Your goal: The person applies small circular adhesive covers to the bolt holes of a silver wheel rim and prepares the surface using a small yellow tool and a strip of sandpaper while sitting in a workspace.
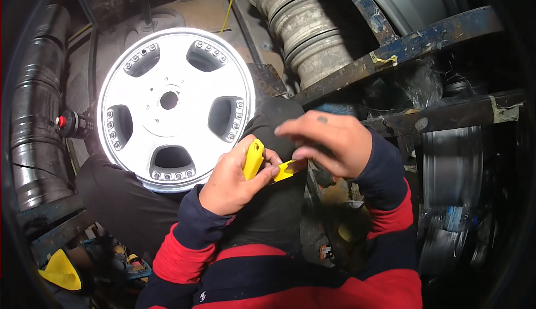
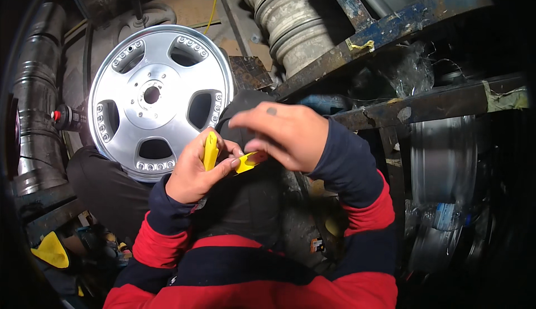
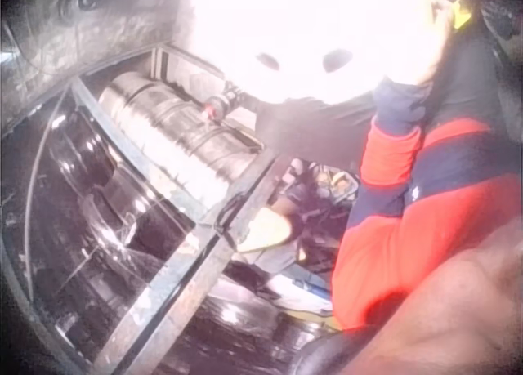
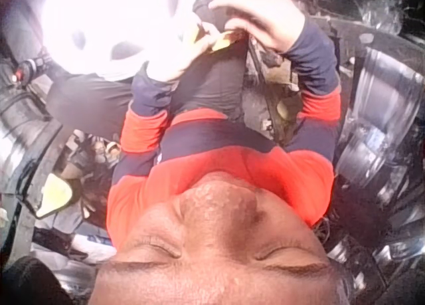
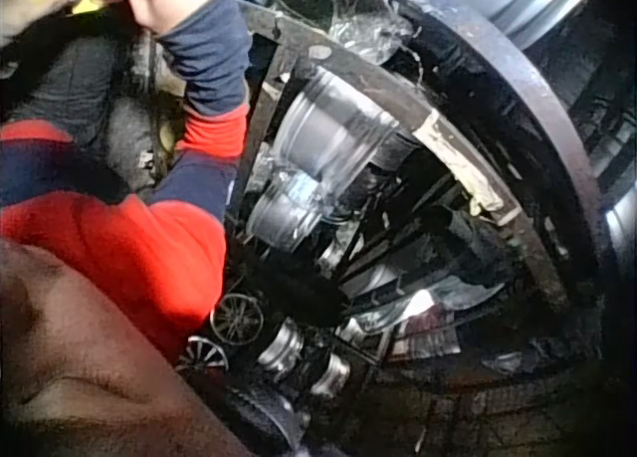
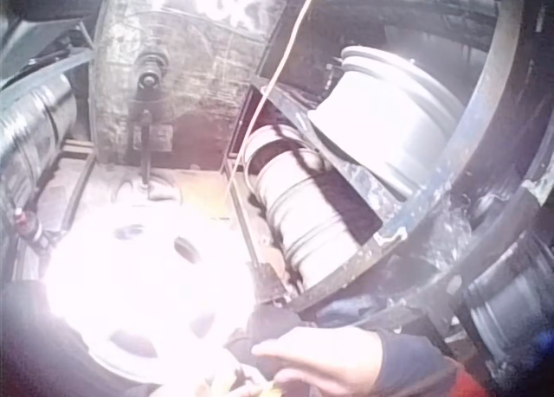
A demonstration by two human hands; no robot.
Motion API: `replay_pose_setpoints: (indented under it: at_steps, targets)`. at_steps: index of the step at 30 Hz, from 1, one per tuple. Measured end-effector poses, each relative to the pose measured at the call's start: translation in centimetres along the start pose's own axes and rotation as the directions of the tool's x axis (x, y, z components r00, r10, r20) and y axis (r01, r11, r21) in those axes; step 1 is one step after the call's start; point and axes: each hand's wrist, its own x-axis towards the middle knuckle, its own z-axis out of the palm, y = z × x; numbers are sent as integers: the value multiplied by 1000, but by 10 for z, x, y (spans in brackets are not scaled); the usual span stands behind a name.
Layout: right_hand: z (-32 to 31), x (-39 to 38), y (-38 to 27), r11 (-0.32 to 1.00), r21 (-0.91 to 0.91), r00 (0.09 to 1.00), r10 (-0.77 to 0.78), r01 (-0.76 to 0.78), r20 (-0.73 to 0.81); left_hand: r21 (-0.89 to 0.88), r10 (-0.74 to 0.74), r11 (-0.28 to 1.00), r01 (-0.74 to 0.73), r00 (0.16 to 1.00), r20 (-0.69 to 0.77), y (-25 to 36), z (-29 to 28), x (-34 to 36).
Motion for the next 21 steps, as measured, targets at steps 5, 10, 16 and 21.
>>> replay_pose_setpoints:
  at_steps: [5,10,16,21]
  targets:
    - [-5,8,15,995,96,994,45,-36,-97,52,-46,998,45,999,22,-1,8,3]
    - [26,24,-6,981,106,987,160,-162,21,217,39,975,-39,999,6,-8,8,2]
    - [24,4,7,908,355,957,272,-222,-96,376,-20,926,16,1000,4,-2,1,4]
    - [7,-31,17,723,629,808,535,-287,-246,13,-45,999,45,998,49,-9,12,5]
